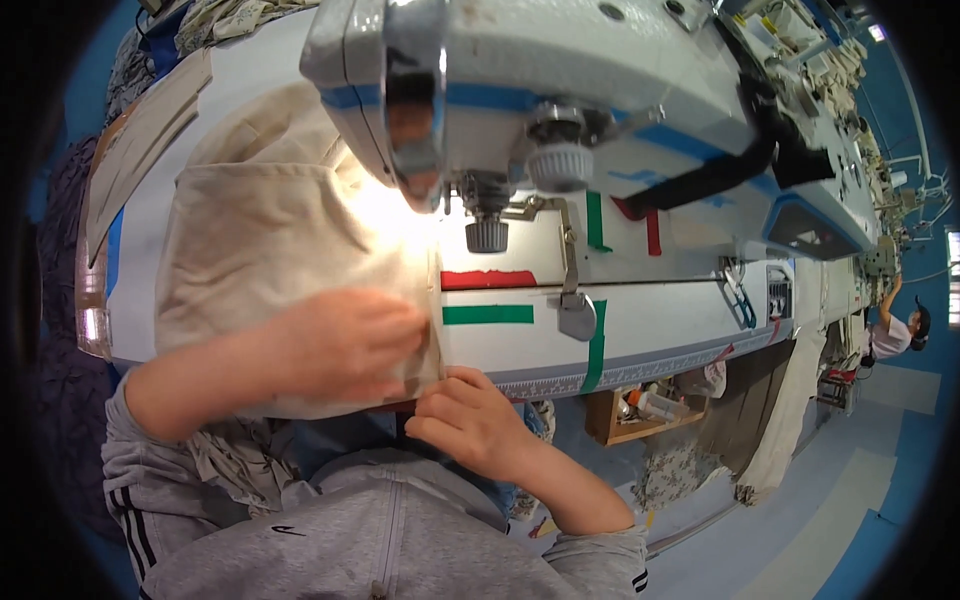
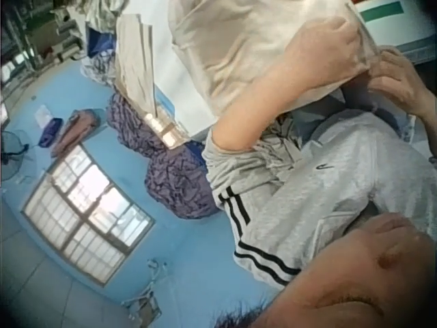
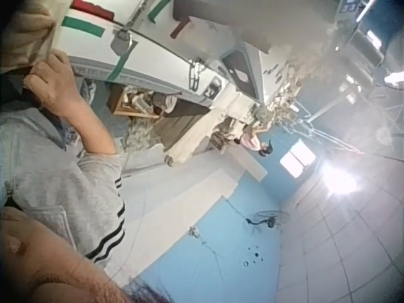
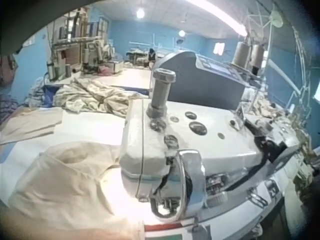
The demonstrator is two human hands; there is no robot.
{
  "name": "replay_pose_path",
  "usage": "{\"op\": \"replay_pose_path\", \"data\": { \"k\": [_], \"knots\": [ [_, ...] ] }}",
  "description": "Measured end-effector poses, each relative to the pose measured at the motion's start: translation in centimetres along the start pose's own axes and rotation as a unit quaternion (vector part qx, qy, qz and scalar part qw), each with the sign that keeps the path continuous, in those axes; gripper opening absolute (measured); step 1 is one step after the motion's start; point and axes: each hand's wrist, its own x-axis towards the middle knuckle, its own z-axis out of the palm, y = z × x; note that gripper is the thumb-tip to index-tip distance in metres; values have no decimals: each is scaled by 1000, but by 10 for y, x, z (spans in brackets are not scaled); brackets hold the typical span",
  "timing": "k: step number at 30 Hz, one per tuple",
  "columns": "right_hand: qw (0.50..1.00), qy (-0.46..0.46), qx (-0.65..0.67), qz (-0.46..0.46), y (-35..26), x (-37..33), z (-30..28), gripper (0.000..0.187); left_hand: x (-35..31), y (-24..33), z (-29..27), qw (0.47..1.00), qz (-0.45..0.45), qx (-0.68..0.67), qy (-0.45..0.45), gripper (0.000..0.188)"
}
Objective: Sewing the edges and seams of a fabric bag using an industrial sewing machine.
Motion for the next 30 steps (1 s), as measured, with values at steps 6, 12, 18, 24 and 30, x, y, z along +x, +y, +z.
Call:
{"op": "replay_pose_path", "data": {
  "k": [6, 12, 18, 24, 30],
  "knots": [
    [985, 171, 2, -29, -12, -4, -18, 15, -50, 26, 0, 990, -104, -24, 92, 33],
    [989, 115, -93, -11, -26, 26, 7, 25, -68, 33, -22, 977, -171, -105, 68, 36],
    [982, 52, -122, 138, -29, 24, 22, 35, -101, 45, -24, 975, -213, 51, 45, 30],
    [982, 145, -86, -88, -50, 60, 24, 28, -108, 24, -37, 963, -224, 64, 133, 30],
    [961, 67, -91, 253, -31, 90, 49, 44, -91, 6, -60, 940, -147, 207, 229, 31]
  ]
}}
